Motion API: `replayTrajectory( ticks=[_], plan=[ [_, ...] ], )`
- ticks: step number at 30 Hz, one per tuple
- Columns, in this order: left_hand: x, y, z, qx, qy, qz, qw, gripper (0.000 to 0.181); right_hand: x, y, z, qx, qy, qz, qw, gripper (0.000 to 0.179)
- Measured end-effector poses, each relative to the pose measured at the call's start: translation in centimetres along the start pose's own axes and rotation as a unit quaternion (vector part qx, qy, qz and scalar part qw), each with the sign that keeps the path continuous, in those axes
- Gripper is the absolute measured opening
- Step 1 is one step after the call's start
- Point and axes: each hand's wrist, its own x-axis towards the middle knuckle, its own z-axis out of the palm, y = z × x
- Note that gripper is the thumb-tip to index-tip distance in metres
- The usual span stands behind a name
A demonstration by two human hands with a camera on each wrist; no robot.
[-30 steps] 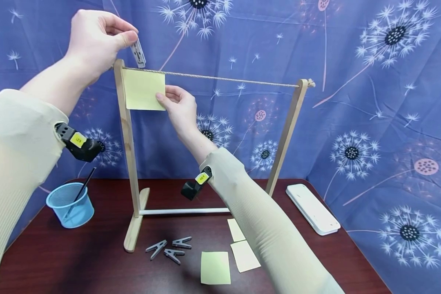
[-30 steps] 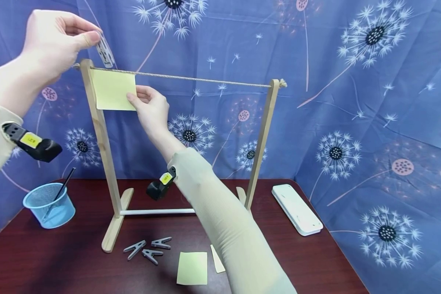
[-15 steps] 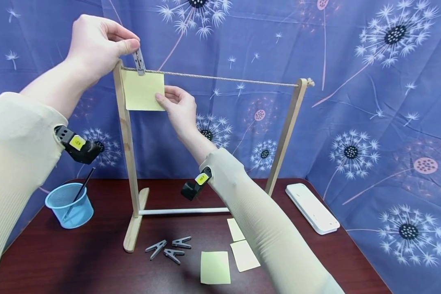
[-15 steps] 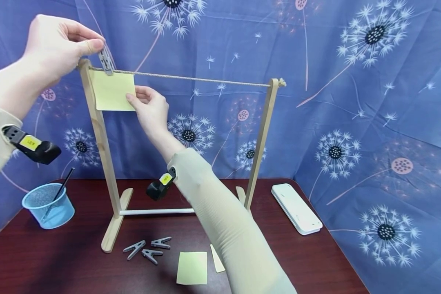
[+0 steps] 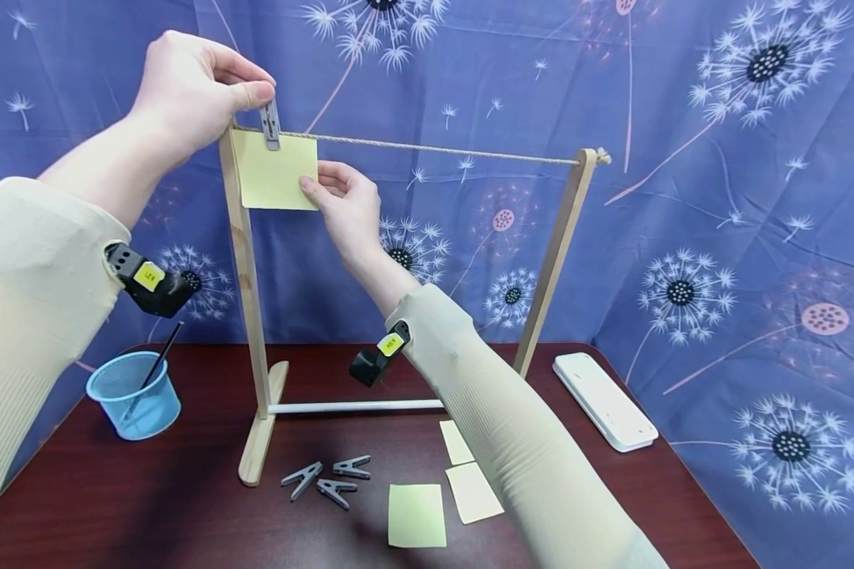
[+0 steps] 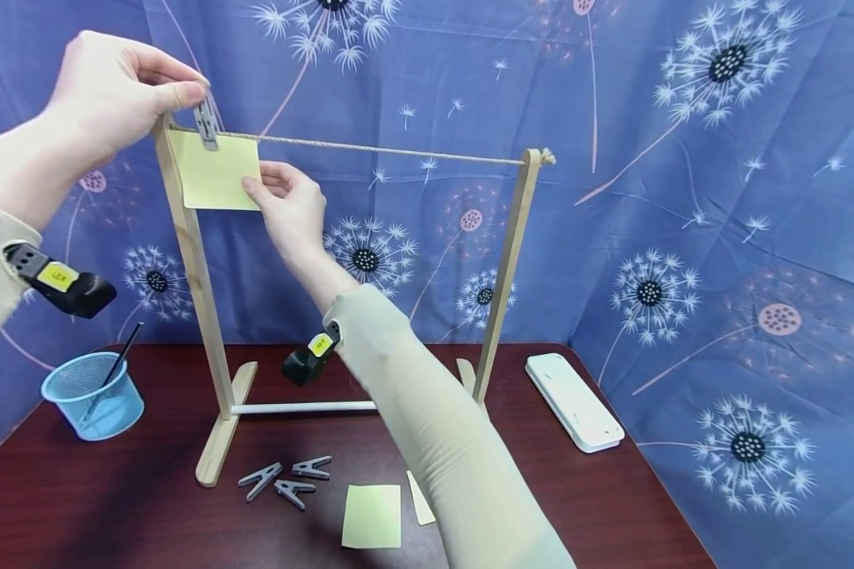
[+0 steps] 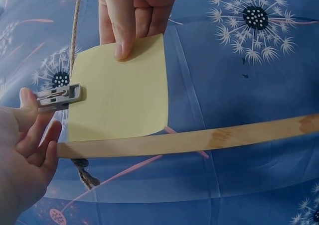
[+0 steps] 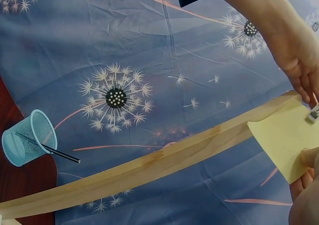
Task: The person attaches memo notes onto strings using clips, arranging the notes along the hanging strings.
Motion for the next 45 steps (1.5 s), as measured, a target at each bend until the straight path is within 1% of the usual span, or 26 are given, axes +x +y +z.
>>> replayTrajectory(
  ticks=[7, 10, 17, 23, 27, 31, 34, 41, 45],
  plan=[
    [0.1, -0.5, -0.1, 0.013, -0.013, -0.011, 0.9998, 0.045, -0.1, 0.0, 0.1, 0.011, 0.002, -0.013, 0.9998, 0.025],
    [0.1, -0.5, -0.1, 0.017, -0.02, -0.01, 0.9996, 0.046, -0.1, 0.0, 0.1, 0.013, 0.002, -0.016, 0.9998, 0.026],
    [0.0, -0.5, -0.2, 0.023, -0.04, -0.014, 0.9989, 0.048, -0.1, -0.1, 0.1, 0.009, -0.003, -0.012, 0.9999, 0.026],
    [0.1, -1.0, -0.4, 0.014, -0.047, 0.003, 0.9988, 0.05, -0.2, -0.2, 0.1, 0.015, -0.005, -0.012, 0.9998, 0.027],
    [0.3, -1.2, -0.4, 0.015, -0.052, 0.013, 0.9985, 0.051, -0.1, -0.2, -0.1, 0.007, -0.014, -0.011, 0.9998, 0.028],
    [0.3, -1.3, -0.4, 0.019, -0.066, 0.023, 0.9974, 0.051, 0.0, -0.2, -0.3, -0.012, -0.017, 0.002, 0.9998, 0.03],
    [0.2, -1.5, -0.5, 0.017, -0.076, 0.025, 0.9967, 0.052, 0.0, -0.3, -0.5, -0.013, -0.019, 0.007, 0.9997, 0.03],
    [0.4, -2.0, -0.3, 0.013, -0.078, 0.028, 0.9965, 0.054, -0.1, -0.1, -0.7, 0.009, -0.011, -0.005, 0.9999, 0.029],
    [0.3, -2.1, -0.1, 0.01, -0.083, 0.03, 0.996, 0.055, -0.1, 0.1, -1.1, 0.02, -0.008, -0.003, 0.9998, 0.03]
  ],
)
